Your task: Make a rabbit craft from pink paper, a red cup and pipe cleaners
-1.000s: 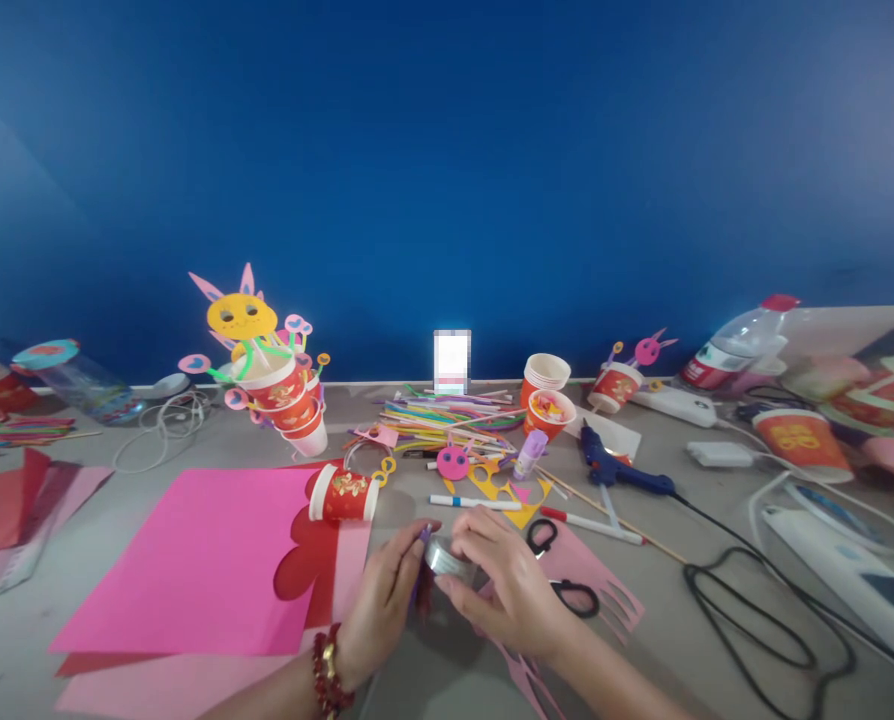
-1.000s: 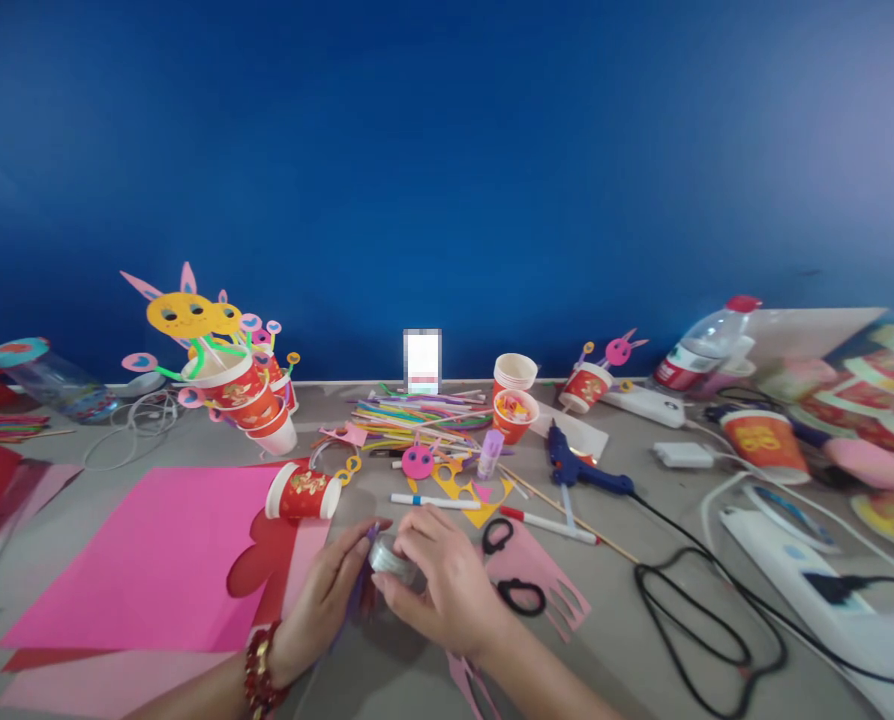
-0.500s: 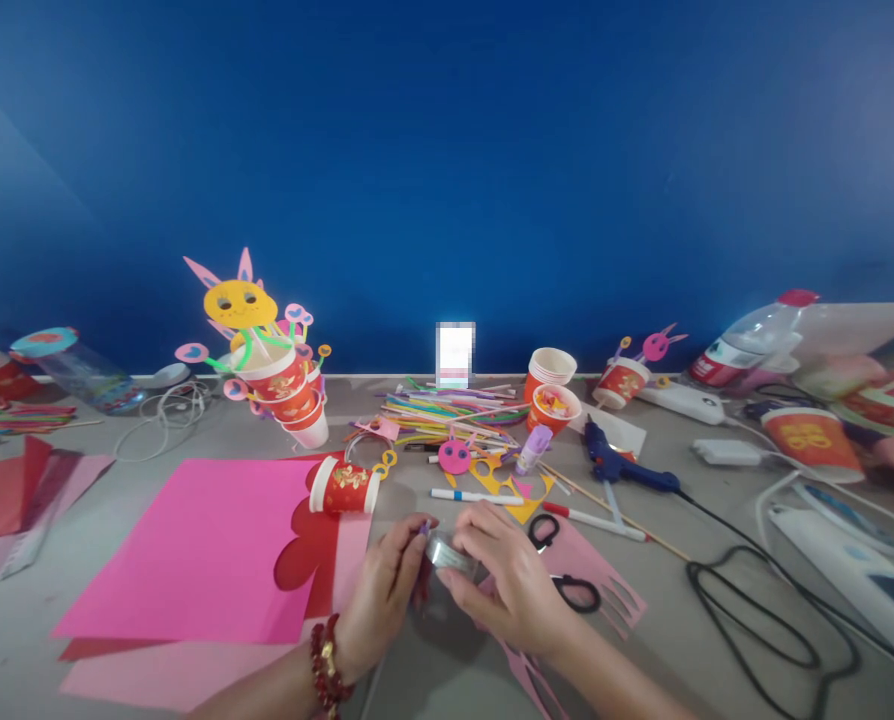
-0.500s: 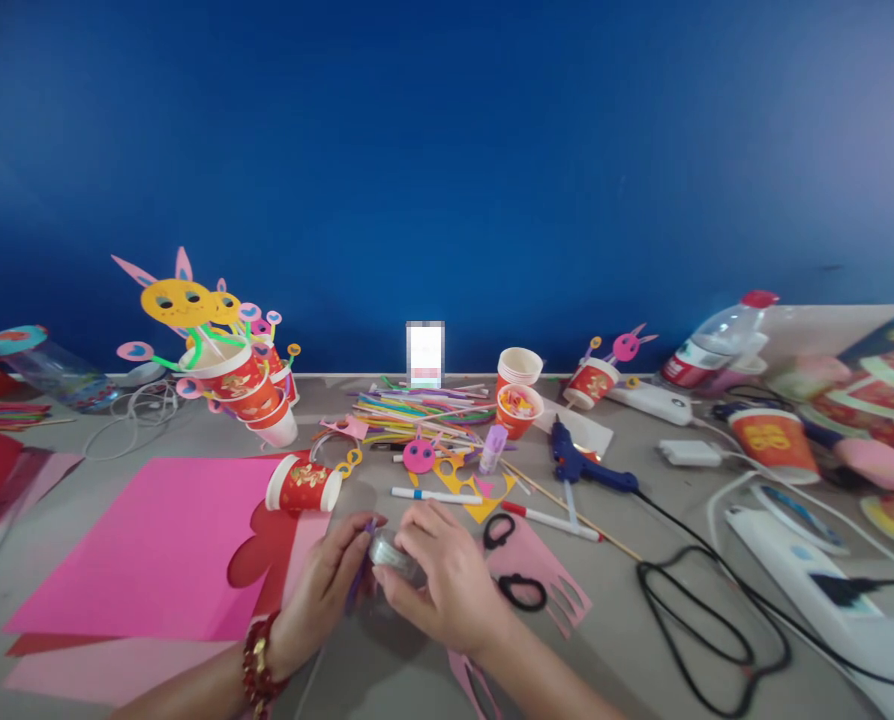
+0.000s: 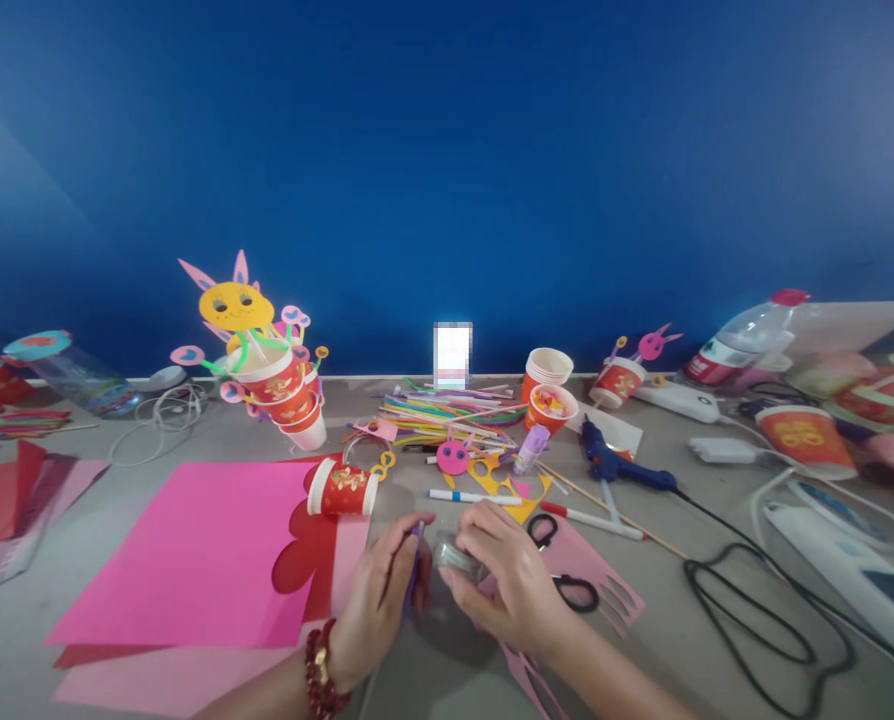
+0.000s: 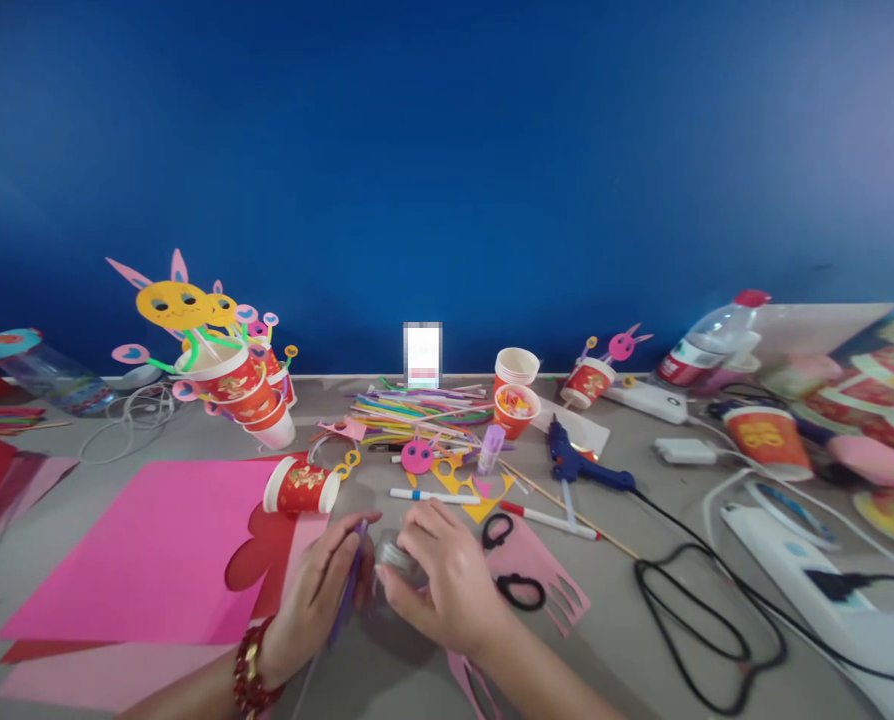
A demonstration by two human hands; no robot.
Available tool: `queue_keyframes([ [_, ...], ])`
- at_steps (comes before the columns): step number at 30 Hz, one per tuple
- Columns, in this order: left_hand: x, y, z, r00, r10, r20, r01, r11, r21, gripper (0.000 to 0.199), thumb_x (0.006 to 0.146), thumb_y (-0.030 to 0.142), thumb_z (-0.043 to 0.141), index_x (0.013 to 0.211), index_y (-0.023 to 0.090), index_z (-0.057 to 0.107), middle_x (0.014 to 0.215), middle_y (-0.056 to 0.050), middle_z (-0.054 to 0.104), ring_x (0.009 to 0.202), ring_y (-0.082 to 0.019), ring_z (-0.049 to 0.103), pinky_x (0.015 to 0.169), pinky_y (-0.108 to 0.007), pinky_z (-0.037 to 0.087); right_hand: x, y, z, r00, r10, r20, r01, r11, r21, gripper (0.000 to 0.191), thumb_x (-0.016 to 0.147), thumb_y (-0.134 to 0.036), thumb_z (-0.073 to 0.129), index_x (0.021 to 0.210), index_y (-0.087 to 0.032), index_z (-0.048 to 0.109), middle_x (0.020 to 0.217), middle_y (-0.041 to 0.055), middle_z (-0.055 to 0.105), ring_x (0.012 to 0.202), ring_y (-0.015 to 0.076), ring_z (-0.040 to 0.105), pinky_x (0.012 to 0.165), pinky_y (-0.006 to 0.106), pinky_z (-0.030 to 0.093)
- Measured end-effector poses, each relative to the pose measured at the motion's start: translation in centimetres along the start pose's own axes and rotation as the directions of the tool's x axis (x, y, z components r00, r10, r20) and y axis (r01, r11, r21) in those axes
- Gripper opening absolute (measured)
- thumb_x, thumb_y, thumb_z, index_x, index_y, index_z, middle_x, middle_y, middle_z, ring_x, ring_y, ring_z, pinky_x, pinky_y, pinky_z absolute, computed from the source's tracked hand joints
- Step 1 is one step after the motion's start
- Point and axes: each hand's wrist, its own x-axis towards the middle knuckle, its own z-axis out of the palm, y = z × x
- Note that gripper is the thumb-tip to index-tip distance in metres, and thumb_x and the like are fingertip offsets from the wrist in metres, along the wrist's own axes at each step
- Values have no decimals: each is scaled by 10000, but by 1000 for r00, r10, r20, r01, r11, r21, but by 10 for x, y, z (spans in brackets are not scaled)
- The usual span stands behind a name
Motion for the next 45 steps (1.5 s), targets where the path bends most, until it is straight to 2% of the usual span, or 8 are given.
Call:
queue_keyframes([
  [3, 3, -2, 1, 999, -35, -14, 33, 992, -124, 323, 974, 437, 404, 1173, 194, 480, 636, 41, 540, 467, -99, 508, 467, -204, 431, 0, 0, 0, 1000, 6, 2, -6, 1000, 4, 152, 870, -220, 534, 763, -206, 427, 814, 25, 490, 782, 199, 460, 693, 321, 356],
  [7, 7, -7, 4, 997, -72, 16, 73, 958, -278, 271, 919, 456, 524, 1029, 217, 459, 624, 68, 530, 421, -81, 495, 414, -185, 405, 1, 0, 0, 1000, 2, -8, -2, 1000, -4, 144, 865, -216, 543, 772, -204, 433, 809, 28, 490, 780, 202, 459, 688, 322, 355],
  [13, 12, -3, 2, 987, -160, -8, 146, 914, -379, 266, 852, 418, 642, 915, 187, 525, 649, 46, 571, 527, -97, 558, 503, -206, 475, -1, -1, 0, 1000, 3, 13, -3, 1000, -20, 170, 881, -230, 540, 752, -203, 431, 817, 31, 498, 782, 201, 461, 695, 325, 356],
  [19, 13, -1, -3, 959, -278, 57, 266, 808, -526, 228, 818, 364, 692, 844, 186, 551, 617, 58, 555, 459, -87, 528, 477, -223, 465, 2, -2, 1, 1000, 1, 23, 0, 1000, -26, 150, 878, -233, 554, 772, -199, 453, 819, 33, 510, 783, 202, 463, 695, 325, 360],
  [25, 13, -4, -3, 954, -291, 70, 278, 777, -565, 204, 807, 340, 710, 832, 177, 591, 635, 48, 553, 490, -85, 518, 490, -223, 460, 2, -1, 1, 1000, -5, 8, 5, 999, -45, 153, 864, -224, 562, 762, -200, 450, 814, 33, 508, 778, 202, 462, 695, 327, 363],
  [32, 18, 3, -10, 921, -305, 242, 390, 727, -565, 212, 735, 267, 784, 853, 151, 652, 735, 5, 595, 616, -91, 547, 590, -211, 454, 3, 0, -1, 1000, 0, -19, -1, 999, -52, 142, 828, -202, 565, 744, -203, 451, 789, 32, 505, 766, 207, 467, 684, 325, 367],
  [41, 16, 4, -11, 948, -293, 123, 309, 757, -576, 217, 698, 256, 808, 783, 165, 631, 722, 24, 565, 625, -88, 518, 576, -195, 419, 5, -1, -4, 999, 37, -14, -37, 999, -31, 100, 817, -211, 558, 753, -206, 480, 806, 32, 517, 767, 206, 471, 681, 319, 379],
  [45, 16, 3, -12, 937, -299, 179, 346, 733, -585, 197, 721, 245, 792, 788, 164, 626, 729, 17, 573, 641, -97, 539, 587, -201, 443, 5, 0, -3, 999, 42, 2, -42, 999, -15, 83, 813, -207, 546, 759, -210, 482, 818, 33, 518, 776, 208, 479, 682, 318, 388],
])
